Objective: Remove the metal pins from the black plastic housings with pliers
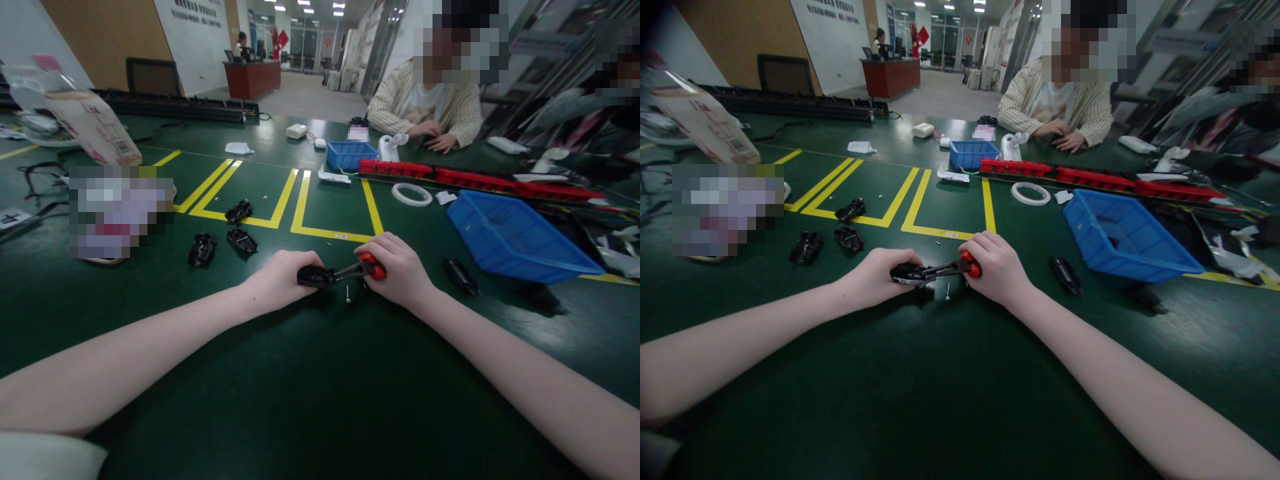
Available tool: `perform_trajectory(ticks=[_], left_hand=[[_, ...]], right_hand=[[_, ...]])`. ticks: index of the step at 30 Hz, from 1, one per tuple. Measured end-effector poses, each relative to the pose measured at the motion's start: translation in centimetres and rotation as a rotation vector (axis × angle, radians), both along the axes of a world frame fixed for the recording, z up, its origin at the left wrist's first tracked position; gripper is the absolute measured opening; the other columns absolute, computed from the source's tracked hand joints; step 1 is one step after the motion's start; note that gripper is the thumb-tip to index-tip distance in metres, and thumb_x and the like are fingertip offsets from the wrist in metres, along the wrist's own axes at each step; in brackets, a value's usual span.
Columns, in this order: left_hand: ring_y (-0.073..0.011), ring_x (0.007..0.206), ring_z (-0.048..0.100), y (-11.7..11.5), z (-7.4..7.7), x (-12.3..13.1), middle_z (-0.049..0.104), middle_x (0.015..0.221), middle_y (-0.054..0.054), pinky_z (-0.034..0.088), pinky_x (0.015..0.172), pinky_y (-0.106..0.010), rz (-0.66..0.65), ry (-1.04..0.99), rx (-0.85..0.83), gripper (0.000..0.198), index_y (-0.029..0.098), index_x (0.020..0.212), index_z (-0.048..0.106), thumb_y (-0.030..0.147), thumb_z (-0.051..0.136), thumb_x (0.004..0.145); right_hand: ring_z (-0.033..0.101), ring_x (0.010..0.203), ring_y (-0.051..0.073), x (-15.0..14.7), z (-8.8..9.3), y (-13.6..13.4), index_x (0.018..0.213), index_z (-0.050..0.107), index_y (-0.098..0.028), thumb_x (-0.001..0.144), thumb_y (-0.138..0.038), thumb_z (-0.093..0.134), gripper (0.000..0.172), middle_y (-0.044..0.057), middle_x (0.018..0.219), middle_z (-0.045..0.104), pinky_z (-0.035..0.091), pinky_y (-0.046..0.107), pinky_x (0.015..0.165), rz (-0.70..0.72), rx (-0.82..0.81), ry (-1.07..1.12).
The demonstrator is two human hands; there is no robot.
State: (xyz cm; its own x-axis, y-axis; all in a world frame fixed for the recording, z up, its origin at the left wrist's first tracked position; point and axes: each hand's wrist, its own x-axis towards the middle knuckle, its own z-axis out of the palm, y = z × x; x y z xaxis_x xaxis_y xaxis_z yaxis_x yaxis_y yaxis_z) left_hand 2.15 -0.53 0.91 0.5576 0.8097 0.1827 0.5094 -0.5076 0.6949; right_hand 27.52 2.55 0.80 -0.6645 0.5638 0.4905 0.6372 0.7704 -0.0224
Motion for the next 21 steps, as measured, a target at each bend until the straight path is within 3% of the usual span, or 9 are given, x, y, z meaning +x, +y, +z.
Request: perform_trajectory(ticks=[5, 8, 13, 21], left_hand=[[-0.0155, 0.072, 0.061, -0.17, 0.14, 0.15, 0.067, 0.080, 0.000, 0.043, 0.062, -0.026, 0.081, 0.064, 0.014, 0.006, 0.017, 0.084, 0.060, 0.021, 0.064, 0.082], [-0.0156, 0.069, 0.060, -0.26, 0.28, 0.31, 0.066, 0.076, 0.000, 0.039, 0.059, -0.025, 0.115, 0.130, 0.028, 0.011, 0.018, 0.079, 0.058, 0.026, 0.064, 0.082], [-0.0163, 0.065, 0.060, -0.45, 0.59, 0.60, 0.066, 0.078, -0.001, 0.036, 0.054, -0.024, 0.112, 0.201, 0.034, 0.035, 0.019, 0.087, 0.055, 0.053, 0.060, 0.084], [-0.0145, 0.057, 0.057, -0.51, 0.66, 0.56, 0.064, 0.071, 0.000, 0.032, 0.051, -0.023, 0.070, 0.301, 0.093, 0.041, 0.020, 0.094, 0.057, 0.060, 0.049, 0.089]], right_hand=[[0.058, 0.085, 0.026, 0.02, 0.00, 0.01, 0.086, 0.060, -0.016, 0.075, -0.013, 0.058, 0.012, 0.011, 0.087, 0.065, 0.051, 0.041, 0.076, -0.021, 0.018, -0.019], [0.058, 0.082, 0.025, -0.16, 0.03, 0.01, 0.085, 0.060, -0.015, 0.079, -0.017, 0.057, 0.006, 0.011, 0.085, 0.065, 0.051, 0.039, 0.074, -0.067, 0.018, -0.017], [0.057, 0.080, 0.025, -0.40, 0.11, -0.01, 0.084, 0.060, -0.016, 0.081, -0.020, 0.057, 0.006, 0.011, 0.084, 0.065, 0.049, 0.038, 0.071, -0.126, -0.031, -0.045], [0.056, 0.082, 0.025, -0.45, 0.16, -0.05, 0.084, 0.059, -0.016, 0.080, -0.020, 0.056, 0.006, 0.012, 0.087, 0.064, 0.047, 0.038, 0.073, -0.165, -0.044, -0.098]])
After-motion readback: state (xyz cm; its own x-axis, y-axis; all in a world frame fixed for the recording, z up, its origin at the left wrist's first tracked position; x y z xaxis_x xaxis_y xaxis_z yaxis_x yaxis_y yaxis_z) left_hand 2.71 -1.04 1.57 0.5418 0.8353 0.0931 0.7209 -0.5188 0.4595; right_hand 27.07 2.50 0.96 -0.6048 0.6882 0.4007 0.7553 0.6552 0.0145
